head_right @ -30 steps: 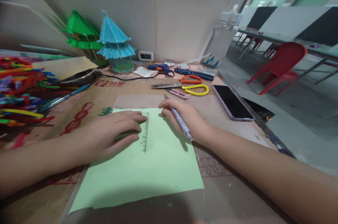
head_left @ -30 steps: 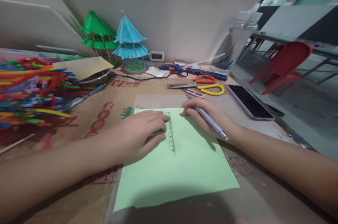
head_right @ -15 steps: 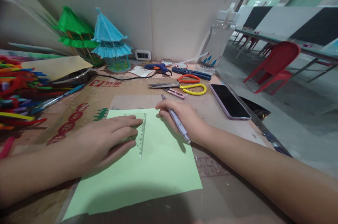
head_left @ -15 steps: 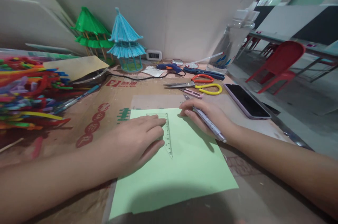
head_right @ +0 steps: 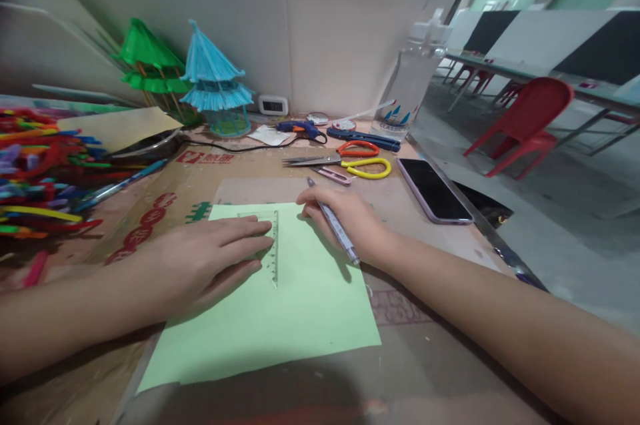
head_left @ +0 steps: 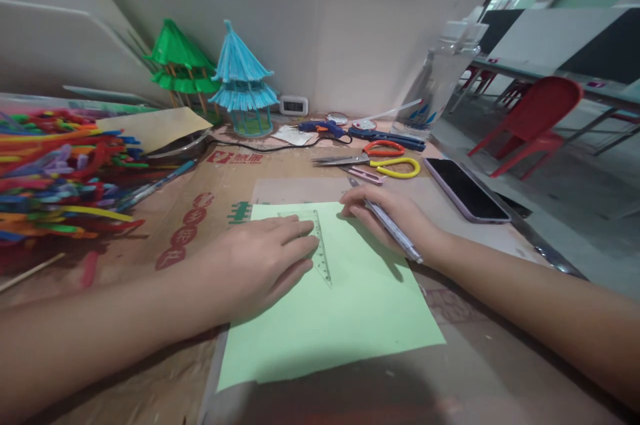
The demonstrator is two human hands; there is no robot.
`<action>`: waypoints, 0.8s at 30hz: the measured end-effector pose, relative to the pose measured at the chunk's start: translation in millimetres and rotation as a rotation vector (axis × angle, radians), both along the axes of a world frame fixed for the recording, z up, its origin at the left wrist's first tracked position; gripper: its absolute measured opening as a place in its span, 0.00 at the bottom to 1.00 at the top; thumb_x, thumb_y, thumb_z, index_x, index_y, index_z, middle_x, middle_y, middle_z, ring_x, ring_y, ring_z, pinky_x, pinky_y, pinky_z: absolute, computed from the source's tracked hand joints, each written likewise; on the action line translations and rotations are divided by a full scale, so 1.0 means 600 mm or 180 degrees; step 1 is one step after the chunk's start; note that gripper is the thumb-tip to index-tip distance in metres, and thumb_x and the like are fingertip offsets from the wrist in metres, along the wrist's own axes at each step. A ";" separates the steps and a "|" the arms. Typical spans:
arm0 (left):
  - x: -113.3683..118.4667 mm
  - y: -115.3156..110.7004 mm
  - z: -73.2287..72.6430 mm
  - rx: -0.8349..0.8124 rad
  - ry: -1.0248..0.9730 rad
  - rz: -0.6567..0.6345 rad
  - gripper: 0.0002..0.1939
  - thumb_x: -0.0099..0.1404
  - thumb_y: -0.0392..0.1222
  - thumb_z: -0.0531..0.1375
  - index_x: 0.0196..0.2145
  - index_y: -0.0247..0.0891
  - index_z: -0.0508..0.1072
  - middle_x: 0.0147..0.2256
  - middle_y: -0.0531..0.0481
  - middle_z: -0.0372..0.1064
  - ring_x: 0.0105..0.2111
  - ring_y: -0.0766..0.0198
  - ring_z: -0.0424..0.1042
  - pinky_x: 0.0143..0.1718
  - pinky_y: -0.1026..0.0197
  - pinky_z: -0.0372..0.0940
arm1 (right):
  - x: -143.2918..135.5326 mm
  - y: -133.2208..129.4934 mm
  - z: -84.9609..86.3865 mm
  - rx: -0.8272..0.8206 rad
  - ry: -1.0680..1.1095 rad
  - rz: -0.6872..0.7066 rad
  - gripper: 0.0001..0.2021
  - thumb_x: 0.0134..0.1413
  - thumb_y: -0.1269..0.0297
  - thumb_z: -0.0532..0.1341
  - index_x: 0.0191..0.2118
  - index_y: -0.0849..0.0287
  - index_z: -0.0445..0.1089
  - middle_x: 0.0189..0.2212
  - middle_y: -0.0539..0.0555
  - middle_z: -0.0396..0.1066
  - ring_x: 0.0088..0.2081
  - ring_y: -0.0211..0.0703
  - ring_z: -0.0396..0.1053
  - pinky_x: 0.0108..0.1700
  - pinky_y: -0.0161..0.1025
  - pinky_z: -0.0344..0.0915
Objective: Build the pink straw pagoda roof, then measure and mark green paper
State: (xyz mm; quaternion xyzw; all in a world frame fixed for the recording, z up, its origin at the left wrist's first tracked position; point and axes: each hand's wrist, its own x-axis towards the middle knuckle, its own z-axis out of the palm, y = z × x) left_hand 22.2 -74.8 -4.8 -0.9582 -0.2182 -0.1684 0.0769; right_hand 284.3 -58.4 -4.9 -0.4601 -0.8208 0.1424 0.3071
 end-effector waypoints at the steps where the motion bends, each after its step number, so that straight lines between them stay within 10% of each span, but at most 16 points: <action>1: 0.000 0.000 0.001 0.0003 0.0013 -0.0020 0.15 0.74 0.42 0.50 0.48 0.36 0.74 0.51 0.40 0.74 0.46 0.49 0.76 0.44 0.48 0.74 | -0.001 -0.001 0.001 -0.0039 0.0012 -0.0028 0.10 0.60 0.65 0.55 0.41 0.58 0.73 0.35 0.54 0.79 0.38 0.46 0.76 0.43 0.42 0.69; 24: -0.014 0.023 0.008 0.0084 0.0241 -0.0218 0.16 0.74 0.43 0.51 0.51 0.41 0.76 0.49 0.42 0.75 0.42 0.54 0.78 0.38 0.56 0.74 | -0.002 0.000 -0.001 0.0019 -0.0025 -0.0088 0.10 0.60 0.65 0.55 0.41 0.58 0.73 0.34 0.54 0.80 0.38 0.47 0.77 0.43 0.44 0.70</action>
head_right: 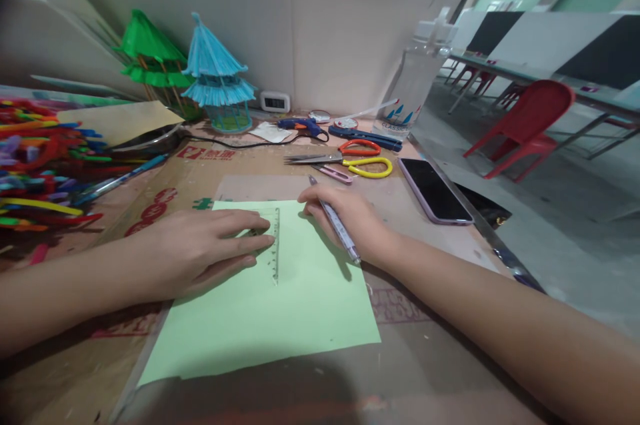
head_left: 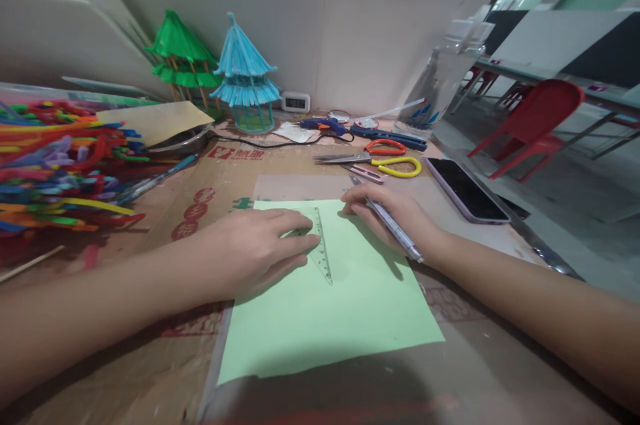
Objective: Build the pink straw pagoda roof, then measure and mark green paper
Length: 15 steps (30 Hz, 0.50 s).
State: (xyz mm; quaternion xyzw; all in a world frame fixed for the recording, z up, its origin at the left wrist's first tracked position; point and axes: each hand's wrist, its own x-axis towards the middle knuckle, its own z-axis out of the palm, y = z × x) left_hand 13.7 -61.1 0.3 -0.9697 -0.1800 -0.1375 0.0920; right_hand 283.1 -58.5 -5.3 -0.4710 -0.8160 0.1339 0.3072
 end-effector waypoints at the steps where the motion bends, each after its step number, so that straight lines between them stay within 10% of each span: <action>1: -0.001 0.001 0.001 -0.0020 0.0004 -0.0012 0.16 0.74 0.43 0.52 0.51 0.40 0.76 0.49 0.42 0.75 0.42 0.55 0.78 0.38 0.56 0.74 | 0.000 0.000 0.000 0.0005 -0.0001 0.0004 0.10 0.61 0.65 0.55 0.41 0.58 0.73 0.34 0.54 0.80 0.38 0.47 0.77 0.43 0.44 0.70; 15: -0.001 0.007 0.002 -0.0197 -0.0029 -0.0104 0.14 0.73 0.41 0.52 0.48 0.37 0.75 0.53 0.42 0.73 0.45 0.54 0.77 0.44 0.54 0.73 | 0.001 0.000 0.001 0.0042 -0.0054 0.0026 0.10 0.61 0.66 0.55 0.41 0.57 0.73 0.35 0.54 0.80 0.38 0.47 0.77 0.43 0.43 0.71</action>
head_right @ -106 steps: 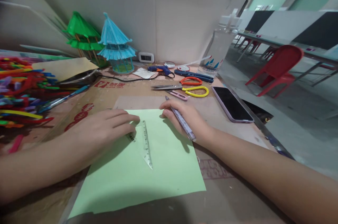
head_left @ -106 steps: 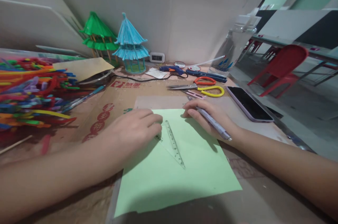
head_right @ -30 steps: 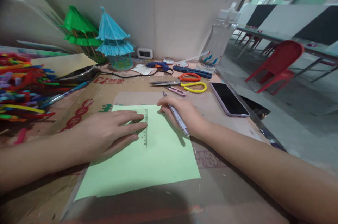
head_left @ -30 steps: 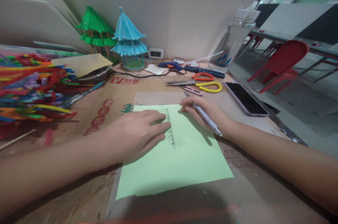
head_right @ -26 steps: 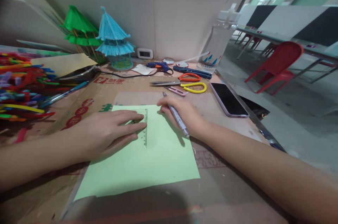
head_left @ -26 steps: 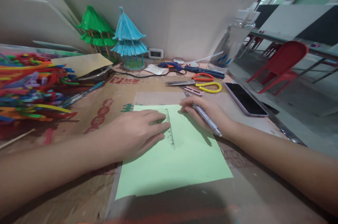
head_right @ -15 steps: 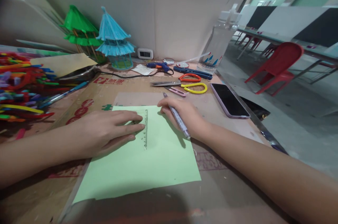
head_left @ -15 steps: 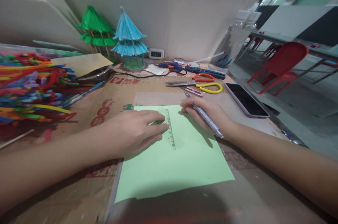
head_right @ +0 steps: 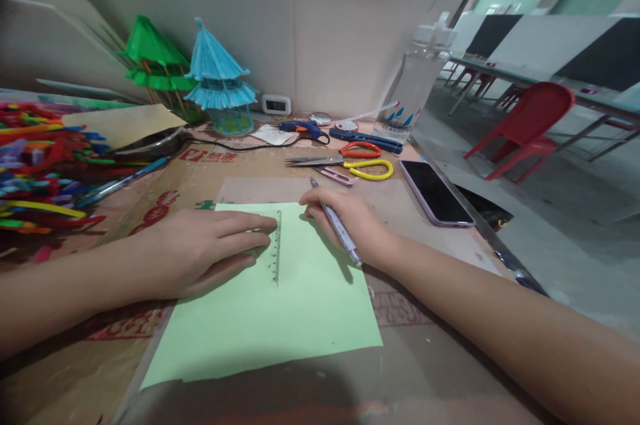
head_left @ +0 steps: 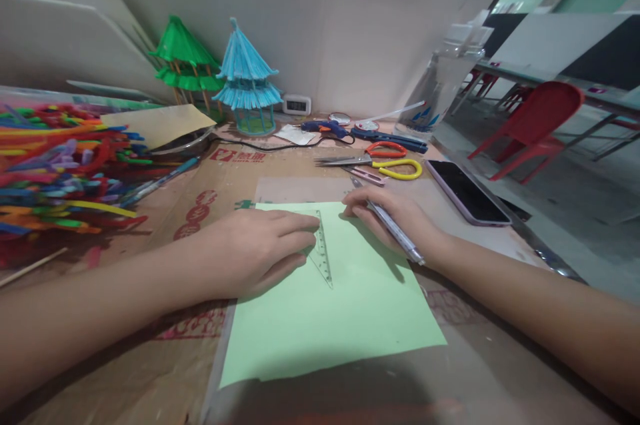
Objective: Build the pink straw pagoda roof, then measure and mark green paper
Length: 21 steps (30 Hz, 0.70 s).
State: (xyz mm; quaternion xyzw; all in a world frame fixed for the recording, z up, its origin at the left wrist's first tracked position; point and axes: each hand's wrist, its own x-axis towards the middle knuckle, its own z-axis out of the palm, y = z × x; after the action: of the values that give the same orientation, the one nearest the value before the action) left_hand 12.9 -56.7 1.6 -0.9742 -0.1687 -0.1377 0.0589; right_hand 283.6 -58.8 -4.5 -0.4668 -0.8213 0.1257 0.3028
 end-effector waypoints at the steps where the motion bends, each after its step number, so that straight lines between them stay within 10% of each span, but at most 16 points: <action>1: 0.000 0.000 0.000 0.0004 -0.0003 -0.0036 0.14 0.73 0.41 0.52 0.48 0.37 0.74 0.55 0.42 0.73 0.47 0.54 0.77 0.46 0.53 0.73 | 0.001 -0.001 0.002 0.0002 -0.0025 0.0003 0.10 0.61 0.65 0.55 0.41 0.58 0.73 0.35 0.54 0.80 0.39 0.48 0.77 0.44 0.44 0.71; 9: 0.006 0.001 0.008 0.0103 0.0127 -0.0156 0.17 0.75 0.39 0.48 0.51 0.38 0.74 0.53 0.43 0.74 0.48 0.53 0.76 0.47 0.52 0.73 | -0.003 -0.015 0.039 -0.0734 0.0641 0.0500 0.22 0.67 0.47 0.50 0.49 0.57 0.72 0.35 0.56 0.79 0.39 0.45 0.77 0.44 0.42 0.72; 13: 0.008 0.001 0.011 0.0065 0.0200 -0.0108 0.17 0.75 0.41 0.48 0.51 0.39 0.74 0.53 0.45 0.74 0.48 0.53 0.75 0.46 0.52 0.73 | -0.035 0.001 0.054 -0.1357 0.1311 0.0521 0.14 0.67 0.57 0.51 0.47 0.59 0.68 0.34 0.55 0.78 0.35 0.43 0.75 0.38 0.40 0.72; 21: 0.005 0.002 0.010 0.0028 0.0192 -0.0078 0.15 0.74 0.41 0.50 0.51 0.40 0.74 0.56 0.45 0.71 0.48 0.53 0.75 0.44 0.51 0.73 | -0.059 0.038 0.018 -0.1600 0.1402 -0.0025 0.12 0.60 0.54 0.59 0.33 0.55 0.60 0.17 0.43 0.65 0.16 0.32 0.55 0.19 0.32 0.51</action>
State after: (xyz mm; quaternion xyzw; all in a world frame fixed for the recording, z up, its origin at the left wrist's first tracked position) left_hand 16.1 -55.6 7.7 -0.9797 -0.1543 -0.1097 0.0665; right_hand 248.1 -36.1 6.4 -0.4916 -0.6776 0.4212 0.3489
